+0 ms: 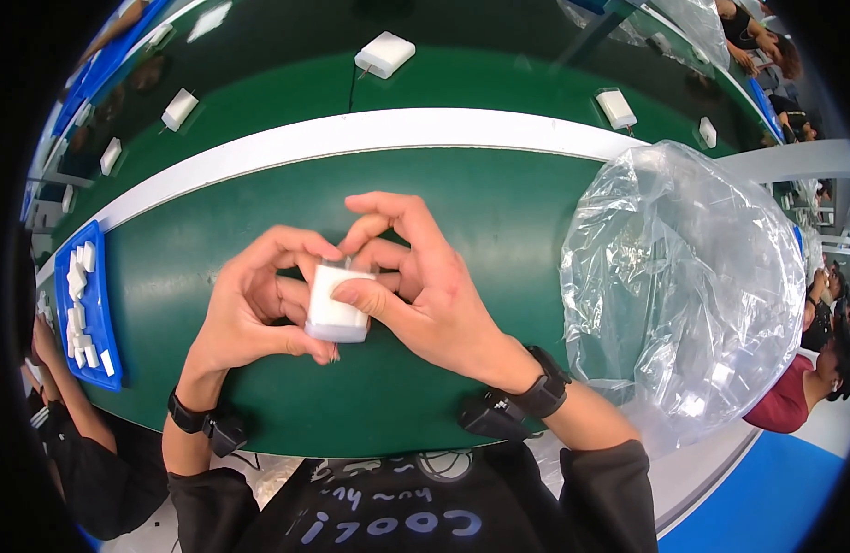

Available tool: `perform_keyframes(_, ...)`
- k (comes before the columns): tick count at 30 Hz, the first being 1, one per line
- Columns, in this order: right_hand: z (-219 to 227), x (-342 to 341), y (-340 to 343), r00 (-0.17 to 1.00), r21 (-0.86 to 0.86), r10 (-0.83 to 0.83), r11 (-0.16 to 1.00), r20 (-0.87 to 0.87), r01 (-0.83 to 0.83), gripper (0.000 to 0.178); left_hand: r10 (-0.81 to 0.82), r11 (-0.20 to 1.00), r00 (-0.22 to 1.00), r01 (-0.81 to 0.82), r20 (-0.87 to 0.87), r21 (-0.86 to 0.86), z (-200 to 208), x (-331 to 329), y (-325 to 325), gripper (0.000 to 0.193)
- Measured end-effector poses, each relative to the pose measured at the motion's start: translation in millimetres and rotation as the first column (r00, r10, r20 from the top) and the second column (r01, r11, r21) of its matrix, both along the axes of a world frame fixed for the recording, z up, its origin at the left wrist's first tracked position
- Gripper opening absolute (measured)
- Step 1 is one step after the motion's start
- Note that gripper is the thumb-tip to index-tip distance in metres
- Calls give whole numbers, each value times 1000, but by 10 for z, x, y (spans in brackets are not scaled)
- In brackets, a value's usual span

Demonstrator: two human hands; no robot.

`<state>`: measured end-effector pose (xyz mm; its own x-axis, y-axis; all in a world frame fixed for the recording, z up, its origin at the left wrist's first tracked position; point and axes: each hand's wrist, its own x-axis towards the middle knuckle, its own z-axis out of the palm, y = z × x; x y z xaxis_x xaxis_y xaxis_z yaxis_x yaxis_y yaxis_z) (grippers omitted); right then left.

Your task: Assembling small white electronic or plastic components on an industrial production line.

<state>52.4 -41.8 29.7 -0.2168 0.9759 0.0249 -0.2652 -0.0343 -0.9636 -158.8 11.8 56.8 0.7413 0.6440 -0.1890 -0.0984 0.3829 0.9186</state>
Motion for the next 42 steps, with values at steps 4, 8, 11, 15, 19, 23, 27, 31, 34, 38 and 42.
perform_keyframes(4, 2, -14, -1, 1000, 193, -3, 981, 21, -1, 71, 102, 984, 994, -105, 26, 143, -97, -15, 34, 65)
perform_keyframes(8, -3, 24, -10, 990, 291, -15, 956, 139, -26, 67, 105, 930, 994, -94, -12, 355, -134, -34, 30, 62)
perform_keyframes(11, 5, 26, -7, 988, 330, -26, 944, 150, -25, 63, 126, 878, 992, -114, 5, 465, -134, -29, 13, 60)
perform_keyframes(15, 30, 3, -1, 972, 435, -101, 900, 211, -1, 58, 187, 836, 982, -182, 43, 517, -167, -16, -9, 59)
perform_keyframes(19, 58, -54, -22, 957, 487, -183, 872, 224, 52, 58, 201, 846, 977, -209, 69, 491, -166, -23, -28, 60)
perform_keyframes(23, 93, -23, 17, 947, 508, -218, 858, 234, 72, 61, 154, 892, 983, -181, 97, 415, -131, -26, 12, 70)
perform_keyframes(27, 104, 22, 27, 911, 581, -282, 811, 300, 60, 62, 103, 935, 987, -139, 126, 326, -108, -19, 37, 75)
perform_keyframes(31, 105, -1, -3, 897, 594, -317, 801, 309, 78, 63, 95, 973, 986, -121, 137, 199, -121, 0, 16, 73)
perform_keyframes(34, 91, 22, 26, 943, 496, -222, 865, 248, 73, 63, 107, 972, 967, -151, 233, 180, -188, 12, 19, 75)
perform_keyframes(38, 111, 68, 95, 764, 559, -291, 822, 576, -109, 65, 147, 974, 961, -182, 236, 136, -165, 68, 10, 79)
perform_keyframes(42, 33, 17, 75, 872, 551, -268, 834, 410, -3, 72, 103, 824, 993, -50, -63, 564, -174, 9, 97, 84)
